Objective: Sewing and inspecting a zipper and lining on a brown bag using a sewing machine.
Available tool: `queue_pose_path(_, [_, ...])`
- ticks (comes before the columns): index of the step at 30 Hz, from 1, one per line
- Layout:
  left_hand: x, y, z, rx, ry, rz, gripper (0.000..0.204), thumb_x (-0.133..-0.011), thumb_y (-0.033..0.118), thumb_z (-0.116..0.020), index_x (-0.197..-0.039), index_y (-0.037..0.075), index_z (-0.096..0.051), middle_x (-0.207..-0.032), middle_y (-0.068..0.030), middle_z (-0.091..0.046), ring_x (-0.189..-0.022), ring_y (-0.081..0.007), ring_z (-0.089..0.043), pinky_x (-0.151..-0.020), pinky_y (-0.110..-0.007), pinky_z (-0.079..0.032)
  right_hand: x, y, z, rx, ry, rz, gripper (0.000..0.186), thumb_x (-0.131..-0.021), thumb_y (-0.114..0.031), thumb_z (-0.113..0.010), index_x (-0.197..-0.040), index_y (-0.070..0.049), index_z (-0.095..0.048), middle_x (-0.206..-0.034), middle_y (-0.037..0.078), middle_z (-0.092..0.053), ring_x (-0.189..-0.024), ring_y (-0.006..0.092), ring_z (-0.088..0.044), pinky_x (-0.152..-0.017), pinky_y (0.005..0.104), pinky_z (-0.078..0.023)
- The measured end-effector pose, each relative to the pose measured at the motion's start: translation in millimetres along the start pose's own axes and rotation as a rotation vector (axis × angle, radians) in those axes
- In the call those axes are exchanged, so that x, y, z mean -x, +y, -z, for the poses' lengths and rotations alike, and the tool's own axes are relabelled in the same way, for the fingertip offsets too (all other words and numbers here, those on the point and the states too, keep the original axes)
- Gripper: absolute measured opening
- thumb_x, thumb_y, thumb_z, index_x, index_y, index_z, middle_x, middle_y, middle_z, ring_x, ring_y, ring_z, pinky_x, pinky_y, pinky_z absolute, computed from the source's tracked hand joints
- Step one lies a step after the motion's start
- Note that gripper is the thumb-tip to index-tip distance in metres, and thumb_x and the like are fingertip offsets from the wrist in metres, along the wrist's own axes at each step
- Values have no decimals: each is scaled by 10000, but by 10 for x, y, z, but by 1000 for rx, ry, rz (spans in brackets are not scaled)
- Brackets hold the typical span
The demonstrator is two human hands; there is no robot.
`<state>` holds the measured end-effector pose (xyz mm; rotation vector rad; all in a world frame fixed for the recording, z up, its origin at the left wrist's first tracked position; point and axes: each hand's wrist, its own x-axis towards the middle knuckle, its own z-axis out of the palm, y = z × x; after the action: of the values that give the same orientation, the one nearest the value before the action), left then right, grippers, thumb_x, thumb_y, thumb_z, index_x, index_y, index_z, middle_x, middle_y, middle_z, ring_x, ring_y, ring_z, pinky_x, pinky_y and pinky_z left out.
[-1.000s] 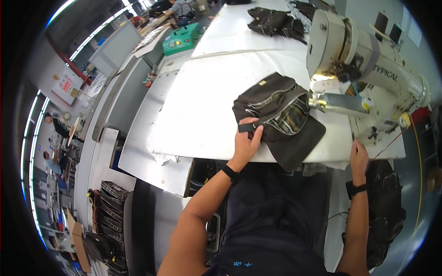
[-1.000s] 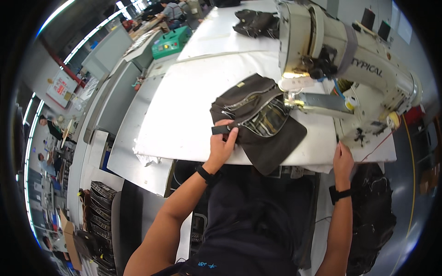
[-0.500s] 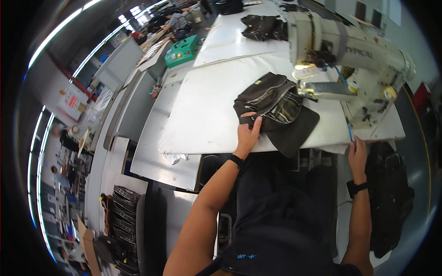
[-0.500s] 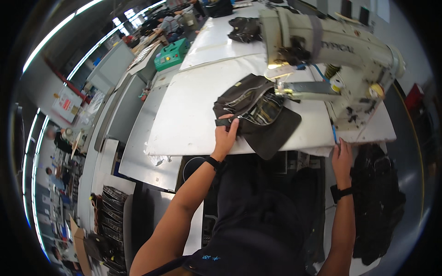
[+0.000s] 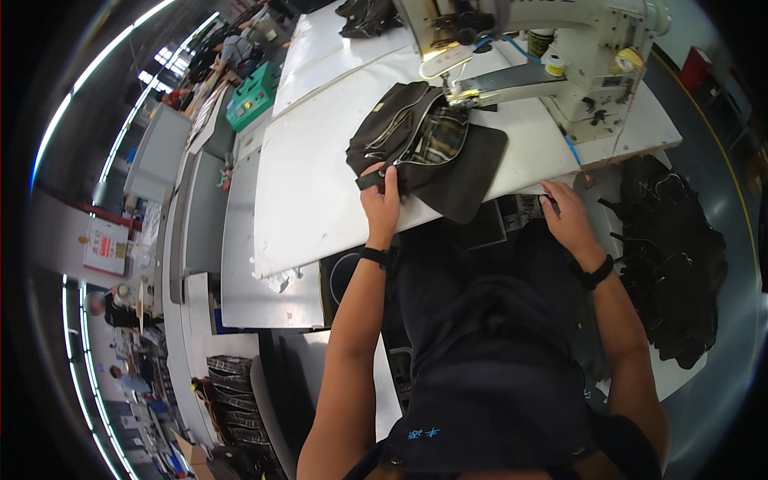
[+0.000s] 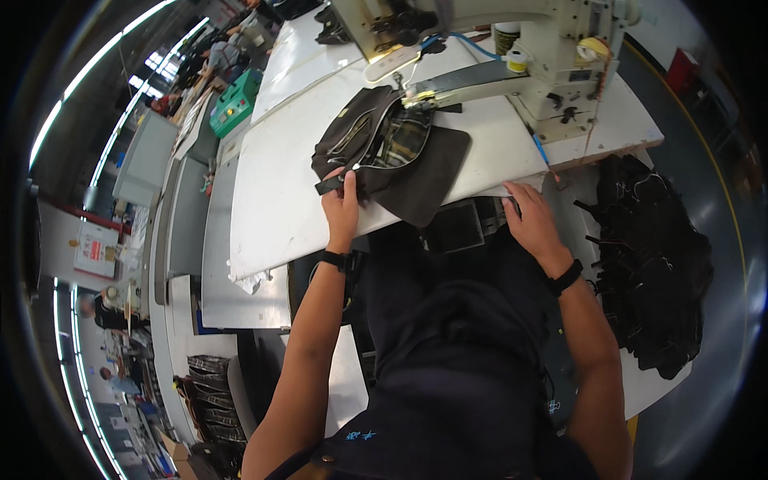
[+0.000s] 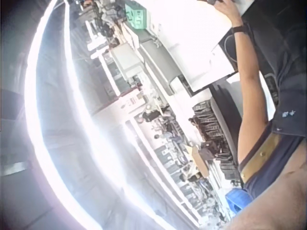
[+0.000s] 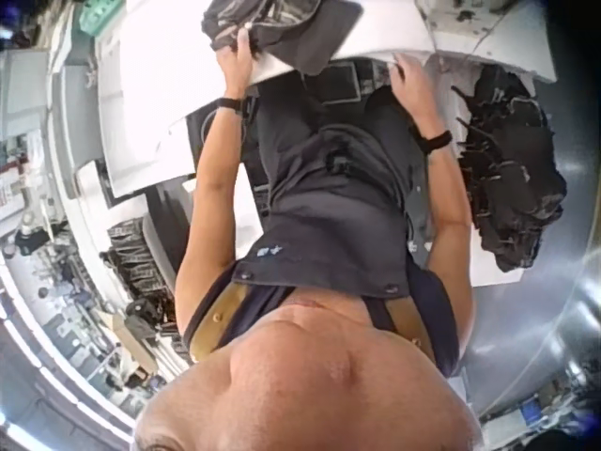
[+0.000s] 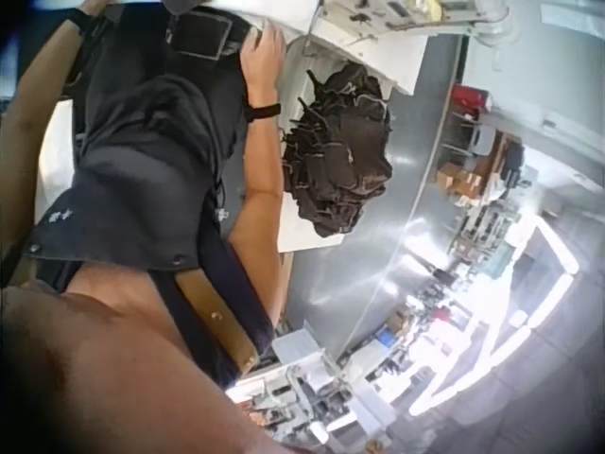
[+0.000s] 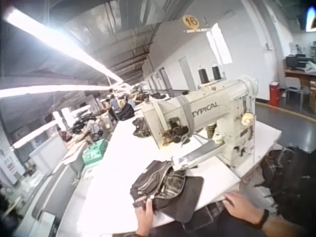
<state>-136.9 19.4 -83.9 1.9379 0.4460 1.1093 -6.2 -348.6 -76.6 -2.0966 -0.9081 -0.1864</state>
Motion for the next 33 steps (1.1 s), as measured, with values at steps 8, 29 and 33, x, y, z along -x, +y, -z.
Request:
queue_pose_path(8, [23, 149, 150, 217, -18, 181, 291, -1022, 190, -680, -1225, -15, -639, -1103, -57, -654, -883, -104, -617, -749, -258, -522, -498, -667, -417, -149, -84, 200, 324, -950, -122, -670, -1257, -21, -654, -1192, 166, -686, -1123, 349, -638, -983, 418, -495])
queue_pose_path(29, [-47, 896, 1510, 691, -22, 427, 265, -1058, 195, -603, -1237, 6, -646, -1090, -38, -698, -839, -76, -611, -713, -233, -490, -1484, -2112, -1412, -17, -50, 982, 327, -883, -181, -750, -1189, -78, -699, -903, 29, -647, -854, 191, -652, -728, 330, -528])
queue_pose_path(33, [-209, 1128, 1469, 234, 251, 260, 506, -986, 114, -711, -1424, 12, -477, -1240, -91, -615, -928, -98, -633, -689, -239, -513, -1581, -2308, -1231, -64, -18, 923, 153, -915, -155, -707, -1038, -65, -691, -766, 44, -632, -704, 232, -665, -594, 367, -514])
